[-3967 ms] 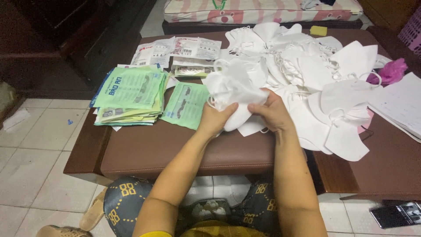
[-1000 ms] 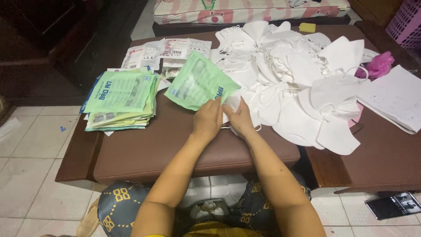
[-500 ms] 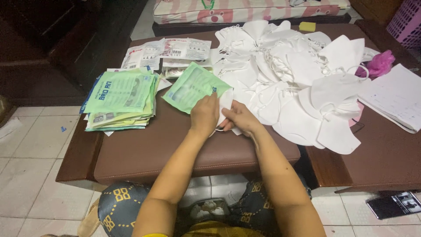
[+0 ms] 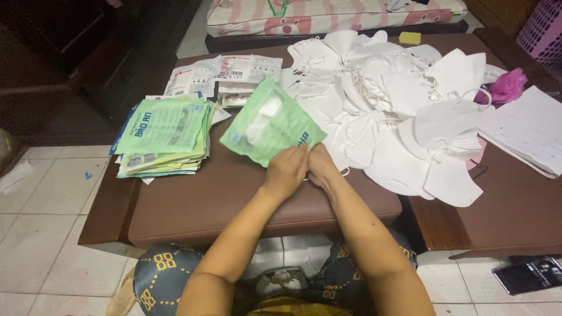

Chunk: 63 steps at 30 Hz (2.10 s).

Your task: Manually packing individual white face masks into green plastic bags at a packaging station.

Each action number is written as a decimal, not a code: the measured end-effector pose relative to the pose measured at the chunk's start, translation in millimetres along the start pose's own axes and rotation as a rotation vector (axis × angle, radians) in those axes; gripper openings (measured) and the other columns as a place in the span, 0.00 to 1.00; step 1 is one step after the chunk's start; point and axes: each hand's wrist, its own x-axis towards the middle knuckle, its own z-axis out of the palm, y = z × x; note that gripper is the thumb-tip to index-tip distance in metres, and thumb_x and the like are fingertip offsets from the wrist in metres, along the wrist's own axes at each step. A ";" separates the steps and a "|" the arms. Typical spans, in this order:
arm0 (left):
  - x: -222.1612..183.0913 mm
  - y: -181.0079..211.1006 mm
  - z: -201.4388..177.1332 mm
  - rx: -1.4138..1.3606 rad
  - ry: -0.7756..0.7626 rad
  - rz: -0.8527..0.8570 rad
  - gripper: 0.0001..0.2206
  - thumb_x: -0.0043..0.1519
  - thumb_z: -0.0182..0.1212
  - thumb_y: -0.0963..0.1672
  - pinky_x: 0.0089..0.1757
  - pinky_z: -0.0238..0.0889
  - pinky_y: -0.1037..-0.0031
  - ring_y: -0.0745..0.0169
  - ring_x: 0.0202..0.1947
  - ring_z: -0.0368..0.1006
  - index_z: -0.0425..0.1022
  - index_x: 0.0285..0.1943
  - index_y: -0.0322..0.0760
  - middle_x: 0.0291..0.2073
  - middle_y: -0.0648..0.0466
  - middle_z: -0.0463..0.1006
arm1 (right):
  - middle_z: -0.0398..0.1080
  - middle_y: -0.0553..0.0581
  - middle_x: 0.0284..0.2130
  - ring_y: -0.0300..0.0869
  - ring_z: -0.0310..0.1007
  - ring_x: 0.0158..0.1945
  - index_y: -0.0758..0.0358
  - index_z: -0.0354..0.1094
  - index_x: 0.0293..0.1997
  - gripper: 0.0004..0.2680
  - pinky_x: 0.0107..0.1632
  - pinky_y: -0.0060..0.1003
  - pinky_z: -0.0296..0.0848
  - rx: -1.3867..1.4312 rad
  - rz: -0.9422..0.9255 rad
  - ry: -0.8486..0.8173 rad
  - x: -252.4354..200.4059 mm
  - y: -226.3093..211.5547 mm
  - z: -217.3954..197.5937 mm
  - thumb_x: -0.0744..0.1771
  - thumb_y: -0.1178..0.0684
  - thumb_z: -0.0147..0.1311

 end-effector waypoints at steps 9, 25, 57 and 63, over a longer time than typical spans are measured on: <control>73.9 18.9 -77.0 0.120 -0.140 -0.022 0.16 0.64 0.62 0.48 0.46 0.66 0.51 0.38 0.46 0.73 0.76 0.57 0.38 0.42 0.43 0.74 | 0.69 0.58 0.11 0.38 0.64 0.09 0.67 0.75 0.34 0.02 0.16 0.30 0.67 -0.067 -0.084 -0.229 -27.1 -56.6 -28.8 0.64 0.59 0.61; 85.4 -50.8 -89.1 -0.412 -0.358 -0.811 0.09 0.51 0.77 0.49 0.30 0.62 0.76 0.64 0.23 0.71 0.82 0.31 0.45 0.18 0.57 0.77 | 0.78 0.60 0.33 0.38 0.71 0.18 0.65 0.71 0.55 0.19 0.20 0.30 0.75 0.000 -0.013 0.039 -40.9 -95.2 -14.5 0.60 0.65 0.66; 56.1 -35.3 -110.2 -0.946 0.150 -1.025 0.26 0.57 0.72 0.38 0.34 0.79 0.79 0.69 0.29 0.79 0.68 0.64 0.38 0.29 0.51 0.82 | 0.73 0.51 0.19 0.33 0.71 0.22 0.60 0.79 0.34 0.08 0.27 0.23 0.72 0.015 -0.206 0.355 -47.3 -111.4 -46.5 0.60 0.53 0.75; 69.6 -1.8 -124.2 -1.141 0.001 -1.079 0.33 0.53 0.74 0.37 0.33 0.81 0.67 0.57 0.32 0.82 0.65 0.69 0.37 0.37 0.44 0.83 | 0.72 0.52 0.17 0.34 0.71 0.20 0.62 0.77 0.33 0.07 0.24 0.24 0.73 0.044 -0.204 0.385 -50.2 -116.3 -40.3 0.61 0.55 0.73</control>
